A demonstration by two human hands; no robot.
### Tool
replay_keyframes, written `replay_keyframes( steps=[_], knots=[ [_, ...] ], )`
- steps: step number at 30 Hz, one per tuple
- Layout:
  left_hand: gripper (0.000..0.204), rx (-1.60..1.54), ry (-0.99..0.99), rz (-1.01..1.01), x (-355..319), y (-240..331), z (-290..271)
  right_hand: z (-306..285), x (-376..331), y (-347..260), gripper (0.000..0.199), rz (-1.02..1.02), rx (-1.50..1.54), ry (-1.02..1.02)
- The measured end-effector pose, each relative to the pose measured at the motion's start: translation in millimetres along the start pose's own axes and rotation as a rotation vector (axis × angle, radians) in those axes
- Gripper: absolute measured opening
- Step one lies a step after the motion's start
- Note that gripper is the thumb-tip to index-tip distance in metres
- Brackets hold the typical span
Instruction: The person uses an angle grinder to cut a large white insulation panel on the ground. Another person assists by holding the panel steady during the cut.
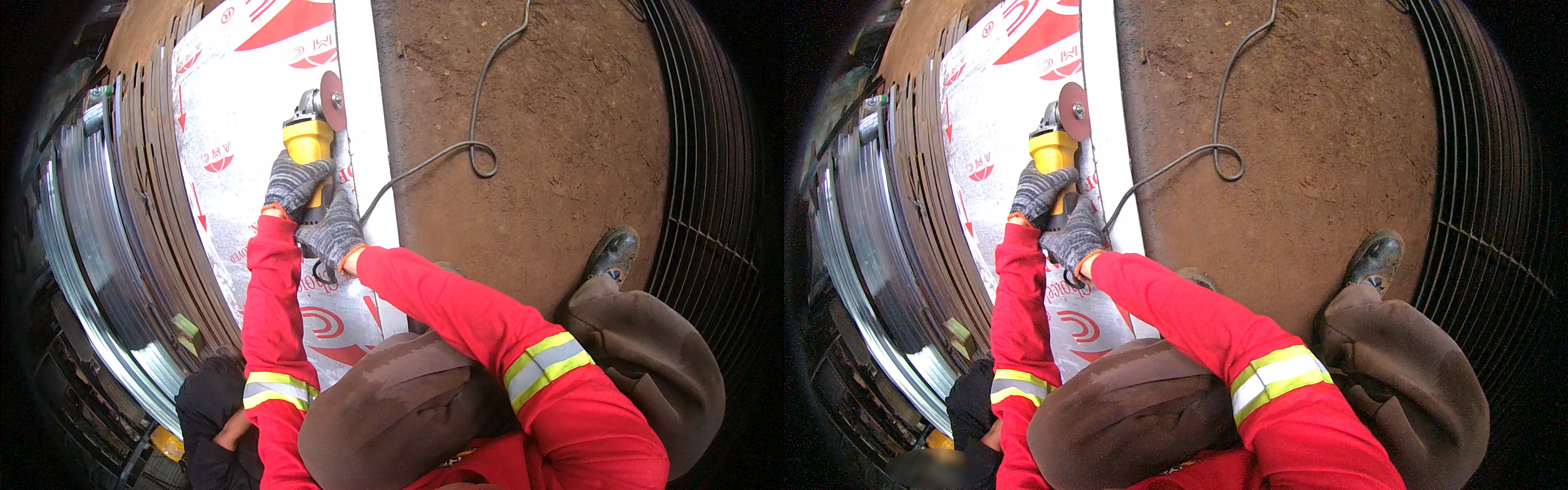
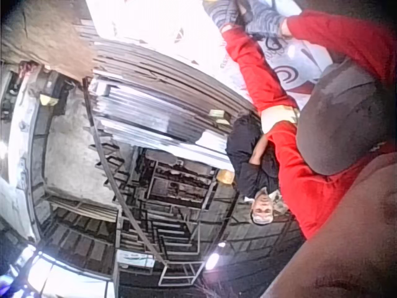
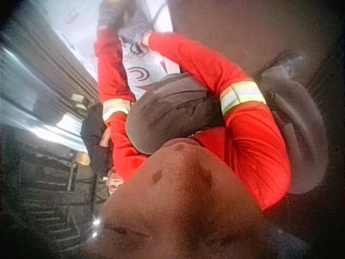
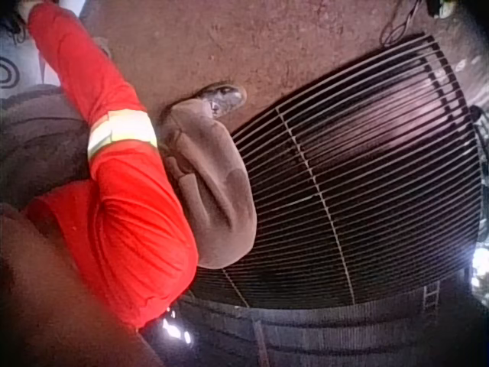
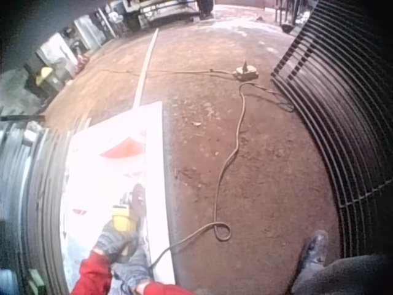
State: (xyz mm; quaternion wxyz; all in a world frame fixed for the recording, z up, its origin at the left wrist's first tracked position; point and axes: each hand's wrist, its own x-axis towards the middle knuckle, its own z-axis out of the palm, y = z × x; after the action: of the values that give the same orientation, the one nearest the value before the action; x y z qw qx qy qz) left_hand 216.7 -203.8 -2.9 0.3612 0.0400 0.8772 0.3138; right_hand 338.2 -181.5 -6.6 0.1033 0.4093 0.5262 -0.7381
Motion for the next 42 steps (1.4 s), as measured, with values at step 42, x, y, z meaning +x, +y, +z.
replay_keyframes(
  steps=[42],
  knots=[
    [0.044,-0.076,-0.029,-0.039,-30,-14,4,8,-25,23,0.099,0.071,0.140,-0.056]
  ],
)
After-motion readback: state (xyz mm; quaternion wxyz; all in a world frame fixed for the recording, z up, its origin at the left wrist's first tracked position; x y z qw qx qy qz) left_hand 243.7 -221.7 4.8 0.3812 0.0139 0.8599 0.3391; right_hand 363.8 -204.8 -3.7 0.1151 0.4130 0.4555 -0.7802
